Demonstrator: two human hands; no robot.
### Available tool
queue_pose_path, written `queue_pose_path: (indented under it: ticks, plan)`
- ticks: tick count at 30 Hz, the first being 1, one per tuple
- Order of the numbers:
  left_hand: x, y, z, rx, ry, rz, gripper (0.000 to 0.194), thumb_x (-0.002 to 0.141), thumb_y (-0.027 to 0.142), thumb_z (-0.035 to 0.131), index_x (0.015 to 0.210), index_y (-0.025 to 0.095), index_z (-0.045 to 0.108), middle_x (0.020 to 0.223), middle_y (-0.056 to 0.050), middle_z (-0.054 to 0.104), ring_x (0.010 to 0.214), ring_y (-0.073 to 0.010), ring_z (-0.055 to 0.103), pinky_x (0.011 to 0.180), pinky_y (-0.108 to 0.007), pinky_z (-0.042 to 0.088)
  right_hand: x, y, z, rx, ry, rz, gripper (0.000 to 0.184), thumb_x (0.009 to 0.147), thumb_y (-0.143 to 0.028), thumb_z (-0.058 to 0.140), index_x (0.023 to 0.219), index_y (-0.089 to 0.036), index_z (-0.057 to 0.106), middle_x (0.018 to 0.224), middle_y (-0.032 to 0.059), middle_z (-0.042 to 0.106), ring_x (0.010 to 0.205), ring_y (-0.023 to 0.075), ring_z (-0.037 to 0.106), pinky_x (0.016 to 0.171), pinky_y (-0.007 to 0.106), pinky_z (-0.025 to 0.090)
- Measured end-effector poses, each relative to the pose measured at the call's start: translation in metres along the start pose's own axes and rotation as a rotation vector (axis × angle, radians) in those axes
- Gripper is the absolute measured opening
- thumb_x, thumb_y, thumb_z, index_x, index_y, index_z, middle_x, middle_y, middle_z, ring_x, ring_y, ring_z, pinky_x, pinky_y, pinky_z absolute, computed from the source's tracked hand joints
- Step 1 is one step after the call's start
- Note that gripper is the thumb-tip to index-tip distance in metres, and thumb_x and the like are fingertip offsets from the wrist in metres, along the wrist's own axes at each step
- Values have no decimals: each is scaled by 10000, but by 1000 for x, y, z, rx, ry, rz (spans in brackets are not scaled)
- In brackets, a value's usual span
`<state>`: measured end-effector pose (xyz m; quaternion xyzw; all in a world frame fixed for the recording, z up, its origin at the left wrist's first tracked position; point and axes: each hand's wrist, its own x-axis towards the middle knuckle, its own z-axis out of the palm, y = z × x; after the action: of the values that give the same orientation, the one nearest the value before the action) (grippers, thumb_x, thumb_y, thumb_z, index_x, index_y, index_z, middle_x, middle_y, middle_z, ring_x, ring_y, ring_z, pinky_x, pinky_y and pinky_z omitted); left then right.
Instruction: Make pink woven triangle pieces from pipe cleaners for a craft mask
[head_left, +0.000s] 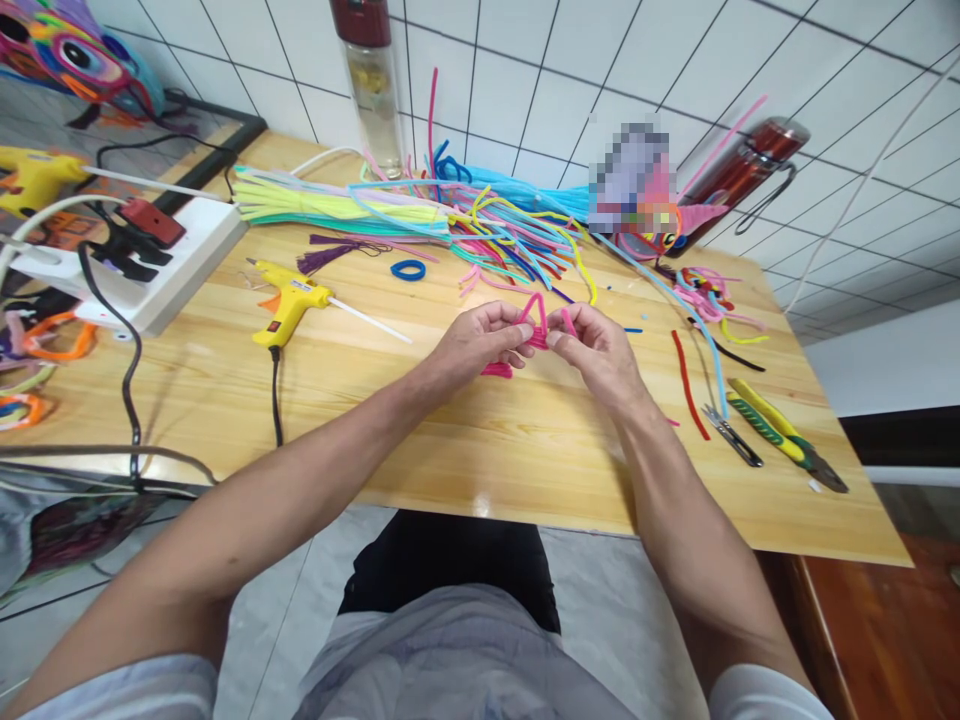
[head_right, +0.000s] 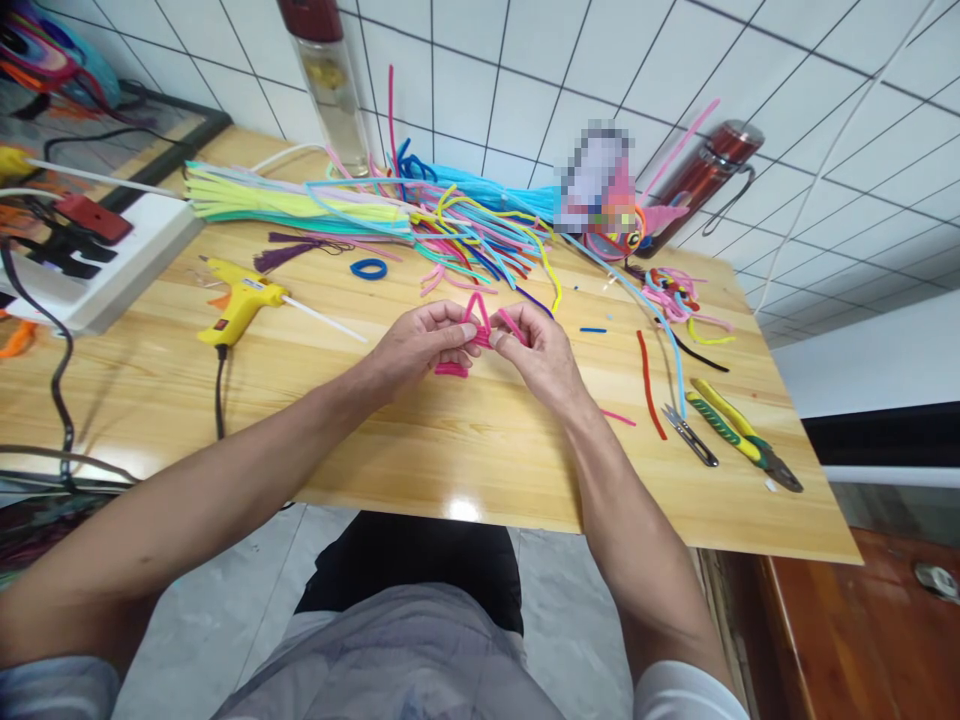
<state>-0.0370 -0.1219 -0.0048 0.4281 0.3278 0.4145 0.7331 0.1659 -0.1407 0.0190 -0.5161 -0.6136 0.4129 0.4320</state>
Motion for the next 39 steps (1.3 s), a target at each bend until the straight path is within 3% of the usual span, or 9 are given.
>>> queue_pose_path:
  ticks: [4,9,14,21,27,39]
  plan:
    - [-1,1,0,7,18,-16,283,841,278,928,969,166,702,817,-38,804,674,-132,750,627,-225,599,0,0,0,-4,0,-16,255,786,-420,821,883,-241,668,824,-21,640,759,157,520,739,322,436]
    - [0,1,1,9,42,-4,294,839,292,936,956,170,695,833,-38,808,658,-121,729,636,-228,607,-2,-2,-1,44,28,27,308,874,-521,776,989,-262,654,785,-34,610,633,135,429,604,300,366]
    - [0,1,1,27,41,-4,302,837,291,939,966,173,693,865,-40,815,677,-128,737,641,-238,612,-2,1,0,16,83,-16,361,891,-590,779,911,-269,617,770,-31,583,627,136,412,590,303,353]
    - [1,-1,0,42,46,30,286,824,271,929,949,174,691,804,-19,791,616,-112,690,607,-234,587,0,1,-6,-75,129,-27,190,845,-418,768,839,-246,687,678,-46,516,630,141,416,631,319,367]
    - [2,0,1,71,67,78,264,827,258,911,932,172,684,820,-23,794,648,-107,686,624,-229,566,1,0,-8,-129,165,-20,126,815,-343,735,765,-241,682,659,-32,544,613,141,420,620,325,333]
    - [3,-3,1,112,90,184,252,807,234,886,899,166,662,771,5,753,619,-109,672,586,-230,567,-4,2,-1,-244,182,-124,170,835,-338,756,728,-237,672,654,-24,597,618,145,475,619,315,385]
